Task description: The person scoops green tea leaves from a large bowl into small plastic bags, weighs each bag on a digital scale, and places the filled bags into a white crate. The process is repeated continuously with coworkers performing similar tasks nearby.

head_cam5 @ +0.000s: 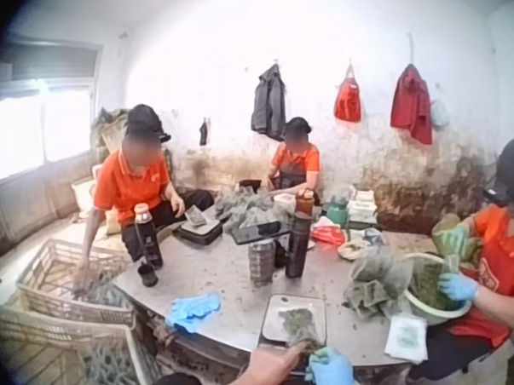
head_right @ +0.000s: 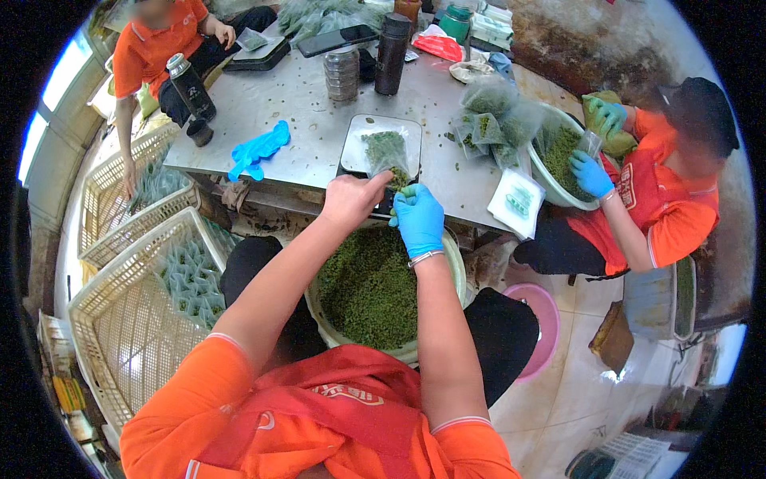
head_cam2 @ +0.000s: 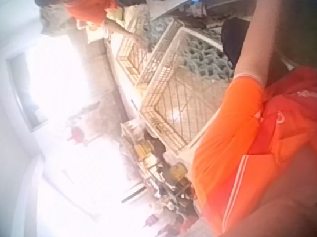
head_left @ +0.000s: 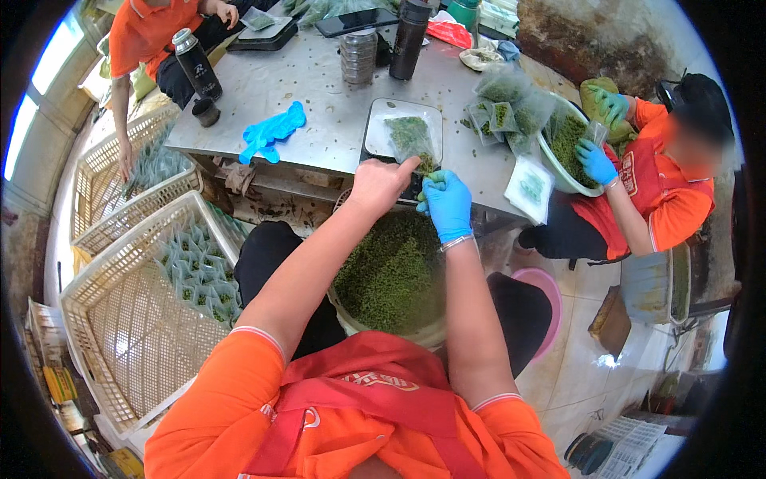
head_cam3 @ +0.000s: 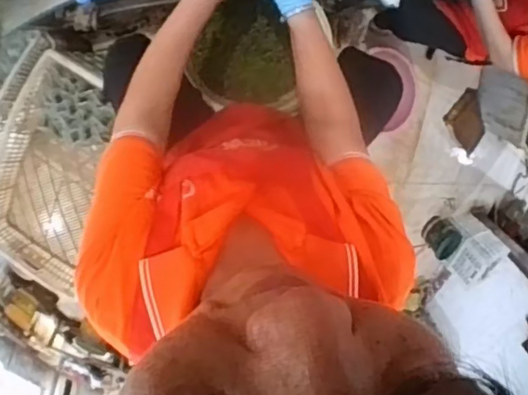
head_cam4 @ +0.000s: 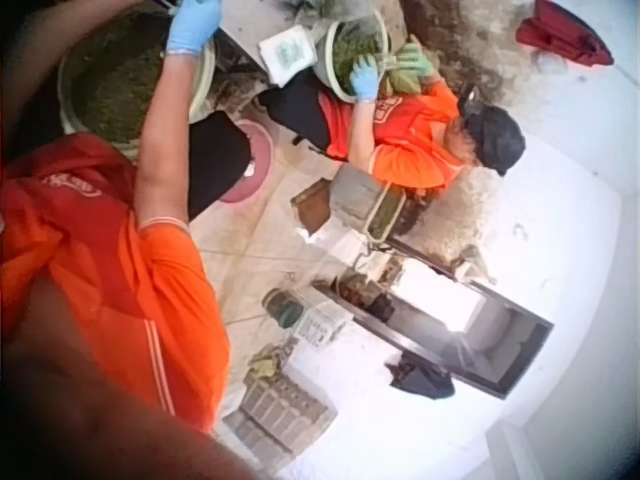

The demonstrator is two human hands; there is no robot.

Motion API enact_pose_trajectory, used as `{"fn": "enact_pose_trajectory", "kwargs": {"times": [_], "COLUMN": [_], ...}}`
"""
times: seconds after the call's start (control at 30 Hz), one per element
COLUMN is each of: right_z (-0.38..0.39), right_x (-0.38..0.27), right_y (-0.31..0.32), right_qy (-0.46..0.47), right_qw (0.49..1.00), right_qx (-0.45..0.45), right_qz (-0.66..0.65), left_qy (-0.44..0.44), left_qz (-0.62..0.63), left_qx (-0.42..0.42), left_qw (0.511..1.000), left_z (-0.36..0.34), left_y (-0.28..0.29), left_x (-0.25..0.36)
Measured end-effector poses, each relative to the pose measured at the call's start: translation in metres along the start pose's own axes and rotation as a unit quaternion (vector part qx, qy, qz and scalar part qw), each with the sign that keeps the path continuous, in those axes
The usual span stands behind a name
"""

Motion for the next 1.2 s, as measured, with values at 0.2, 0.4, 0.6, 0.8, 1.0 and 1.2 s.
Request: {"fn": "enact_pose_trajectory", "kwargs": {"times": [0.2,0.4,0.6,0.8,1.0,1.2], "right_z": [-0.009,-0.004,0.011,0.049,0.053,0.046], "right_x": [-0.005,-0.01,0.005,0.043,0.047,0.017], "right_y": [-0.005,-0.007,-0.008,-0.008,0.013,0.009], "right_qy": [0.061,0.026,-0.055,-0.099,0.098,0.242], "right_qw": [0.998,0.999,0.989,0.979,0.987,0.959], "right_qx": [0.026,0.008,-0.097,-0.174,-0.022,0.038], "right_qz": [-0.022,-0.019,-0.095,0.025,0.123,0.14], "left_qy": [-0.051,-0.059,-0.026,-0.046,0.063,0.439], "left_qz": [-0.011,-0.059,-0.042,-0.014,0.039,0.27], "left_qx": [-0.045,-0.086,-0.064,-0.07,0.034,0.078], "left_qw": [0.998,0.993,0.997,0.996,0.997,0.854], "left_z": [-0.001,-0.016,-0.011,0.007,0.061,0.131], "left_y": [0.002,-0.014,-0.024,0.004,0.062,0.044], "left_x": [0.014,0.006,0.001,0.009,-0.02,-0.071]}}
Point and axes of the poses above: each hand's wrist, its own z-axis away from the middle knuckle, its own y-axis out of the back of the hand, x = y × z, the point moved 8 cm from there along -z, towards the middle knuckle, and after that the axes turned 15 degrees about -y, right-handed, at the moved point
